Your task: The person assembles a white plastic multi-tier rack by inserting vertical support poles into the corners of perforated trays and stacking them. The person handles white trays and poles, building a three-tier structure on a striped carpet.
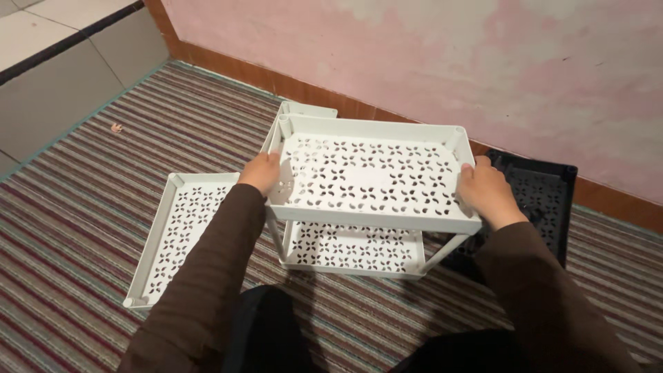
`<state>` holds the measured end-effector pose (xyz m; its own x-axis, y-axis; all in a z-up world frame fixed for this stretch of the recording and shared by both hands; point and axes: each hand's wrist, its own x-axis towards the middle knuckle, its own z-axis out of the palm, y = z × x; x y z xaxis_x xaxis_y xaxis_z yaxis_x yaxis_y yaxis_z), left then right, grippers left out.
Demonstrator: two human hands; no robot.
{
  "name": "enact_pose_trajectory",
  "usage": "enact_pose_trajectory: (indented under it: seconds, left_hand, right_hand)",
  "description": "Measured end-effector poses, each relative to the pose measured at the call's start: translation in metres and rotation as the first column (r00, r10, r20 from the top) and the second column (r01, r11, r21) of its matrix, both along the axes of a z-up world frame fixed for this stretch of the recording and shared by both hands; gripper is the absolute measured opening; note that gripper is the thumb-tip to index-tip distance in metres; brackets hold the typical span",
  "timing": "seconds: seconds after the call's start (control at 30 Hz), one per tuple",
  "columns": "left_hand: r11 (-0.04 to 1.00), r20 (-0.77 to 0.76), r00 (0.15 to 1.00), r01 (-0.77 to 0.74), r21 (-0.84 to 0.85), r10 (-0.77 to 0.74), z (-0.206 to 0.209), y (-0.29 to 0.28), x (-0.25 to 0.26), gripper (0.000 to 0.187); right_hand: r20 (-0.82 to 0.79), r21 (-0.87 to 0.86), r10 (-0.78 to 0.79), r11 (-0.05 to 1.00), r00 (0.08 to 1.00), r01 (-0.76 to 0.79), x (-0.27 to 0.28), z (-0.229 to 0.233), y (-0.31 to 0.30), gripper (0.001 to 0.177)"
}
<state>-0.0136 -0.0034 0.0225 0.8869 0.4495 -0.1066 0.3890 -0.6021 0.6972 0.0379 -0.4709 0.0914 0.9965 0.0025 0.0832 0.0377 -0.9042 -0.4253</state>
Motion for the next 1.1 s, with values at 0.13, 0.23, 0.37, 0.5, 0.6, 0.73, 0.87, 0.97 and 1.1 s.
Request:
enact_pose_trajectory:
  seconds: [0.13, 0.23, 0.37, 0.5, 0.6, 0.73, 0.87, 0.97, 1.1]
  left_hand:
    - [0.988, 0.021, 0.997, 0.073, -0.135, -0.071, -0.008, 0.025, 0.009, 0.074]
    - [0.995, 0.051, 0.996, 0.078, -0.064, -0.075, -0.028, 0.052, 0.022, 0.08]
    - [0.941, -0.035, 0.998, -0.055, -0.334, 0.046, -0.068, 0.071, 0.036, 0.074]
    - [0.976, 0.053, 0.991, 0.132, -0.171, -0.125, -0.079, 0.064, 0.032, 0.068]
    - [0.79, 0.009, 1.0, -0.009, -0.613, 0.018, -0.063, 0.047, 0.004, 0.063]
    - [0.612, -0.048, 0.998, -0.055, -0.789, 0.027, -0.05, 0.051, -0.042, 0.058]
    - [0.893, -0.143, 0.99, -0.076, -0.444, 0.013, -0.102, 0.092, -0.084, 0.064]
    - [0.985, -0.235, 0.963, -0.152, -0.083, 0.129, -0.174, 0.122, -0.14, 0.059]
    - [0.924, -0.428, 0.819, -0.326, 0.2, 0.381, -0.256, 0.154, -0.211, 0.057]
  right_hand:
    - [0.105, 0.075, 0.094, 0.992, 0.99, -0.103, 0.013, 0.002, -0.004, 0.044]
    - [0.206, 0.052, 0.183, 0.979, 0.961, -0.197, 0.025, 0.008, 0.001, 0.04]
    - [0.297, 0.041, 0.157, 0.983, 0.942, -0.177, 0.014, 0.022, 0.018, 0.038]
    - [0.377, 0.222, 0.194, 0.93, 0.906, -0.292, -0.041, 0.03, 0.067, 0.035]
    - [0.297, 0.276, 0.353, 0.858, 0.887, -0.434, -0.101, 0.018, 0.133, 0.025]
    - [0.185, 0.637, 0.597, 0.532, 0.78, -0.558, -0.167, -0.011, 0.202, 0.021]
    - [-0.114, 0.67, 0.651, 0.608, 0.75, -0.426, -0.173, -0.051, 0.261, 0.024]
    - [-0.103, 0.714, 0.726, 0.53, 0.68, -0.458, -0.176, -0.088, 0.301, 0.027]
    - [-0.171, 0.682, 0.767, 0.546, 0.619, -0.487, -0.182, -0.147, 0.361, 0.032]
